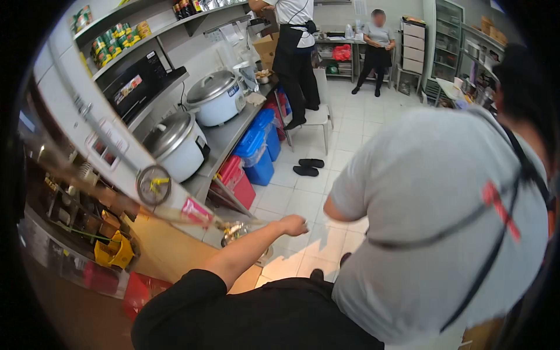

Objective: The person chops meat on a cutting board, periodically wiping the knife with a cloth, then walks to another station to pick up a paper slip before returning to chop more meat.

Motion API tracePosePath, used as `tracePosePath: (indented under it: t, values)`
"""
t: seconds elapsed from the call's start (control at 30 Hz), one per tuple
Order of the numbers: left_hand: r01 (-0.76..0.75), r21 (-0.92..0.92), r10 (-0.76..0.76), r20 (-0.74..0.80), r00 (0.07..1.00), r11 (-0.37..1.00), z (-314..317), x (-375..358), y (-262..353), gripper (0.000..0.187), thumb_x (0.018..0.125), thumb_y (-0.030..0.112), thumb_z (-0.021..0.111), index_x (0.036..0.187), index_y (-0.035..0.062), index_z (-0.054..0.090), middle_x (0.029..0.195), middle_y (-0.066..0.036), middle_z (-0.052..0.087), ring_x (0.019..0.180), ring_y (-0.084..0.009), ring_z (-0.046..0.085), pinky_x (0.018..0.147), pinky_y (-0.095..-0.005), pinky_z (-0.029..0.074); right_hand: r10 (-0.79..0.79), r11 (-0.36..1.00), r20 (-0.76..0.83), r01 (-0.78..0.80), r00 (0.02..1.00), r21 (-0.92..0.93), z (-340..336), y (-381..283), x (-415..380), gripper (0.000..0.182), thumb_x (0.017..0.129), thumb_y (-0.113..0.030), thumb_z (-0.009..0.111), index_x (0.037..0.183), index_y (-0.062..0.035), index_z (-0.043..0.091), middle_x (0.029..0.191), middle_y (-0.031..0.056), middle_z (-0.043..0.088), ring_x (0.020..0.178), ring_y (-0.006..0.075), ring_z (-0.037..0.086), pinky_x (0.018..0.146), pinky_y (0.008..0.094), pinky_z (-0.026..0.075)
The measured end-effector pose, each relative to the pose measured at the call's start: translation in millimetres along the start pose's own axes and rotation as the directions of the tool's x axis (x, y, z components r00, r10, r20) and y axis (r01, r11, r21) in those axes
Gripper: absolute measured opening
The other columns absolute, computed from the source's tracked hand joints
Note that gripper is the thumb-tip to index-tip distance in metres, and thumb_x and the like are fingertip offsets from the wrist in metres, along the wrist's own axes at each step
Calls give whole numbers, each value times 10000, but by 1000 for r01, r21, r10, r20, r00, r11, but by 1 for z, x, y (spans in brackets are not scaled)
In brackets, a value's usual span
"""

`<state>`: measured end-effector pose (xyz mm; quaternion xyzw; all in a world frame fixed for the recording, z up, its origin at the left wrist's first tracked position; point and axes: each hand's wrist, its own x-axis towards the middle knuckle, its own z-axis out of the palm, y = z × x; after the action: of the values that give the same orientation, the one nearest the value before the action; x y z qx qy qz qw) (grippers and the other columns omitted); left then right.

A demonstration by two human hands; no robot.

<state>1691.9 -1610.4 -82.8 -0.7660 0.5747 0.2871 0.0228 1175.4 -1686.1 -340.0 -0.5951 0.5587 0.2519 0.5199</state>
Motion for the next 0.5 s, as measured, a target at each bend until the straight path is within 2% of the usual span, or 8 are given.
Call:
tracePosePath:
  t: [0.07,0.17,0.2,0.27,0.33,0.37,0.47,0.5]
  values:
    - [42,103,-53,110,993,994,13,45,-79,482,926,425,644,1028,-25,781,1115,-294,741,1082,-453,704,965,-519,555,-41,999,-94,38,995,-36,-50,-93,65,322,948,-317,649,956,-3,719,898,205,743,947,363,754,812,437,605]
    - [264,186,-299,203,932,947,16,73,-176,490,917,425,649,1112,-3,784,1208,-276,734,1128,-432,708,978,-525,554,-63,998,-368,65,928,-7,-128,-233,145,347,956,-329,641,939,11,707,894,210,743,942,381,754,802,445,603]
    - [337,229,-391,261,882,913,18,85,-201,395,845,324,734,1085,17,805,1200,-244,749,1137,-387,724,965,-477,567,-38,998,-462,60,886,32,-148,-272,165,356,958,-333,638,934,16,703,893,212,743,940,387,754,799,448,603]
    - [424,229,-441,735,515,876,48,134,-270,422,846,340,756,1136,35,792,1231,-198,754,1153,-381,719,969,-492,557,69,993,-624,6,779,117,-182,-325,197,374,963,-341,632,922,25,695,890,216,743,937,399,754,792,454,602]
    - [247,294,-375,554,743,923,35,156,-292,479,860,358,739,1224,48,760,1291,-151,743,1205,-370,697,992,-495,544,268,960,-717,-115,644,256,-188,-334,229,392,968,-349,626,911,35,687,887,219,743,934,411,754,785,459,601]
    - [175,336,-350,585,731,926,24,190,-294,479,860,358,739,1224,48,760,1291,-151,743,1205,-370,697,992,-495,544,319,921,-846,68,427,383,-185,-337,202,438,992,-373,570,907,40,690,905,260,741,964,445,746,817,490,603]
    - [-188,514,-262,677,687,837,3,319,-271,520,952,455,635,1322,99,723,1352,-195,708,1247,-407,661,1057,-499,514,347,889,-767,72,539,453,-211,-350,143,496,900,-413,696,991,74,721,1023,353,728,1047,502,712,930,550,575]
    - [-173,446,-138,582,802,878,-9,372,-253,495,946,411,630,1276,54,725,1320,-217,709,1228,-410,669,1033,-502,528,414,863,-761,51,500,503,-224,-350,130,496,900,-413,696,991,74,721,1023,353,728,1047,502,712,930,550,575]
